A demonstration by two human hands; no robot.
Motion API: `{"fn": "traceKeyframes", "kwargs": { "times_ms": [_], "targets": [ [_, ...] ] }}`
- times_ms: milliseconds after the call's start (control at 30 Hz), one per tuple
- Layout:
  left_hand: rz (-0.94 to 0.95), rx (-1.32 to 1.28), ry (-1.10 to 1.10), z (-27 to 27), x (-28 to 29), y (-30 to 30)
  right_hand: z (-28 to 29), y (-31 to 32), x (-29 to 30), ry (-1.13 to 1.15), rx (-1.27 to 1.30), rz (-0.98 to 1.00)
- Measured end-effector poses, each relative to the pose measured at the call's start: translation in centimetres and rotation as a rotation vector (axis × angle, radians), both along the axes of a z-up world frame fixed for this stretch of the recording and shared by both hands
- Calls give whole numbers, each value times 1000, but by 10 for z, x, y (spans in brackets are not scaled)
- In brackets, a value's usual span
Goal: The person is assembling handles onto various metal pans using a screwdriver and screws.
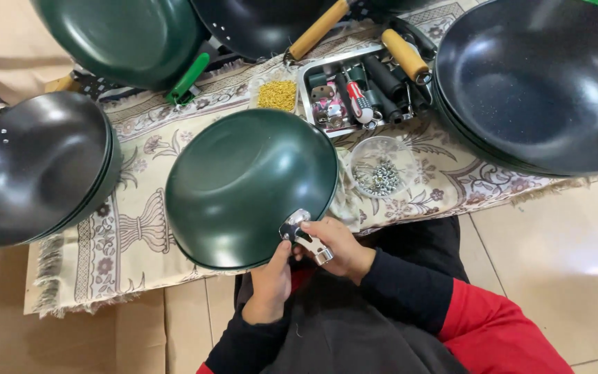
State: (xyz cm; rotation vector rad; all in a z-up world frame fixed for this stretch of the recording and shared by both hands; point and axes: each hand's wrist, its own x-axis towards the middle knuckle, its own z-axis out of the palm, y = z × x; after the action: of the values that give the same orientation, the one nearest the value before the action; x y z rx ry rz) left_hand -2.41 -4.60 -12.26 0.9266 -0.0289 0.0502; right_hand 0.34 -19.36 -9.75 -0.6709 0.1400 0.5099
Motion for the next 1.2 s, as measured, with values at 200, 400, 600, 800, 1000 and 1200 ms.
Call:
{"fn": "traceKeyframes", "kwargs": {
  "times_ms": [200, 400, 600, 800, 1000, 1200],
  "targets": [
    [44, -20, 52, 5, -4, -4, 7, -5, -3, 28, -9, 30],
    [-8, 18, 5, 27, -6, -7, 23, -22, 3, -186, -224, 215],
    [52, -43, -150, 20, -3, 0, 33, -84, 30, -846, -809, 253],
    [19, -68, -133, 28, -3, -1, 57, -131, 66, -1148, -1663, -78],
    [2, -68, -108, 28, -2, 2, 23, -145, 101, -1141, -2072, 227],
    [0, -57, -62, 36, 0, 2, 11, -143, 114, -1054, -2139, 413]
  ]
}}
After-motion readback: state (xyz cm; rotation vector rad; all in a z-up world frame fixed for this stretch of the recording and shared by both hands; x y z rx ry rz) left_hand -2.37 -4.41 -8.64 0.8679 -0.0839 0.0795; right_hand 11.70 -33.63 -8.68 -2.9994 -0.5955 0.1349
